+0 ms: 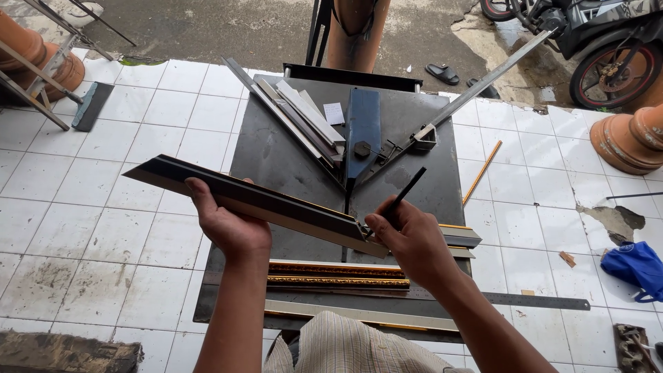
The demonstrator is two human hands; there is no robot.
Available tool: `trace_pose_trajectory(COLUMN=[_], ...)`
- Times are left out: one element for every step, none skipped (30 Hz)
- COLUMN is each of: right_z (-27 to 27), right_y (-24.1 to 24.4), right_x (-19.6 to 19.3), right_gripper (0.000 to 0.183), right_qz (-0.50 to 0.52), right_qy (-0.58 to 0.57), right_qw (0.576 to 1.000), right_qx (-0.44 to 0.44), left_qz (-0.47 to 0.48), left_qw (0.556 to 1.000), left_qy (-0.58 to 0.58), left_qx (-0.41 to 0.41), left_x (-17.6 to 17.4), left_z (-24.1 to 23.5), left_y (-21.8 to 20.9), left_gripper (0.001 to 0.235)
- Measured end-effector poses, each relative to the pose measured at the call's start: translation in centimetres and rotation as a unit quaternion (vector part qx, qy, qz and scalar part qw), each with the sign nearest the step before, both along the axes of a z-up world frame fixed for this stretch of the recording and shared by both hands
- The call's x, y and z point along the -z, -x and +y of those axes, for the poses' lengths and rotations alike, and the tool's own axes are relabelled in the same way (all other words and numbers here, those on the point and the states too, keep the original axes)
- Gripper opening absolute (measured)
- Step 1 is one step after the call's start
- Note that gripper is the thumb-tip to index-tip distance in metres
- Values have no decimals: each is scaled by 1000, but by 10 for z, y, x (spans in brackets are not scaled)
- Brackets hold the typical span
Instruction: Measuring and marking wooden frame molding pieces against a guide for cutting.
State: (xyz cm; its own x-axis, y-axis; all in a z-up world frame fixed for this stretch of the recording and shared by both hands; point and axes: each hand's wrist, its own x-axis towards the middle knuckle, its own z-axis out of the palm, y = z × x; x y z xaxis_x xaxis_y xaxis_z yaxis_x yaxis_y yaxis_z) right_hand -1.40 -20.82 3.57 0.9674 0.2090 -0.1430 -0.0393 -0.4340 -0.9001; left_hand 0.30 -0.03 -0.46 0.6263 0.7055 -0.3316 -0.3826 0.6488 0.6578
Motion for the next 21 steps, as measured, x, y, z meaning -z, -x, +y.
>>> trace_pose_trajectory(right_z=[0, 0, -1, -1, -1, -2, -2, -1, -1, -1, 0, 0, 0, 0, -1, -1, -2, -2, -1, 1, 2], right_y=[0, 0, 0, 0, 0, -1, -1, -1, -2, -1, -1, -1, -1, -2, -2, -3, -3, -4, -4, -3, -3], right_x=[0, 0, 0, 1, 1, 2, 1, 0, -1, -1, -1, -1, 0, 2, 4, 5, 5, 6, 4, 3, 1], right_gripper=[17, 17, 16, 16, 16, 16, 16, 17, 17, 17, 17, 16, 16, 16, 15, 15, 16, 17, 17, 16, 16], right_qz=[0, 1, 3, 3, 5, 8, 8, 9, 10, 10, 2, -6, -7, -4, -1, -1, 2, 4, 4, 1, -4], right_qy=[0, 0, 1, 1, -4, -8, -8, -8, -8, -8, -6, -4, -4, -6, -8, -8, -13, -18, -18, -14, -10], right_qw=[1000, 1000, 1000, 1000, 1000, 1000, 1000, 1000, 1000, 1000, 1000, 1000, 1000, 1000, 1000, 1000, 1000, 1000, 1000, 1000, 1000], right_qx=[0, 0, 0, 1, 4, 7, 7, 5, 3, 2, 4, 6, 6, 4, 2, 1, -1, -2, -3, 0, 2], left_qz=[0, 1, 2, 1, 0, -1, -1, 1, 2, 2, -1, -4, -4, 1, 7, 8, 6, 5, 5, 6, 6], left_qw=[1000, 1000, 1000, 1000, 1000, 1000, 1000, 1000, 1000, 1000, 1000, 1000, 1000, 1000, 1000, 1000, 1000, 1000, 1000, 1000, 1000], left_qy=[0, 1, 3, 3, 0, -2, -2, -3, -4, -4, -1, 2, 2, -5, -12, -12, -7, -3, -3, -7, -11], left_qx=[0, 0, -1, -1, 0, 0, 0, 0, -1, -2, 0, 1, 1, 2, 3, 3, 2, 2, 2, 1, 1], left_x=[2, 4, 6, 2, -1, -5, -1, 3, 7, 5, 3, 1, 1, 1, 2, 2, 3, 4, 2, 0, -2], left_z=[0, 1, 1, 1, 0, 0, 0, 1, 2, 2, 3, 3, 3, 2, 1, 1, 1, 1, 1, 1, 2], left_y=[0, -1, -1, 0, 0, 0, 0, -1, -2, -2, -1, 0, -1, -1, 0, 0, 0, 0, 0, 1, 1], left_gripper=[39, 39, 40, 40, 39, 38, 38, 39, 39, 39, 38, 38, 38, 37, 37, 37, 37, 37, 37, 37, 37])
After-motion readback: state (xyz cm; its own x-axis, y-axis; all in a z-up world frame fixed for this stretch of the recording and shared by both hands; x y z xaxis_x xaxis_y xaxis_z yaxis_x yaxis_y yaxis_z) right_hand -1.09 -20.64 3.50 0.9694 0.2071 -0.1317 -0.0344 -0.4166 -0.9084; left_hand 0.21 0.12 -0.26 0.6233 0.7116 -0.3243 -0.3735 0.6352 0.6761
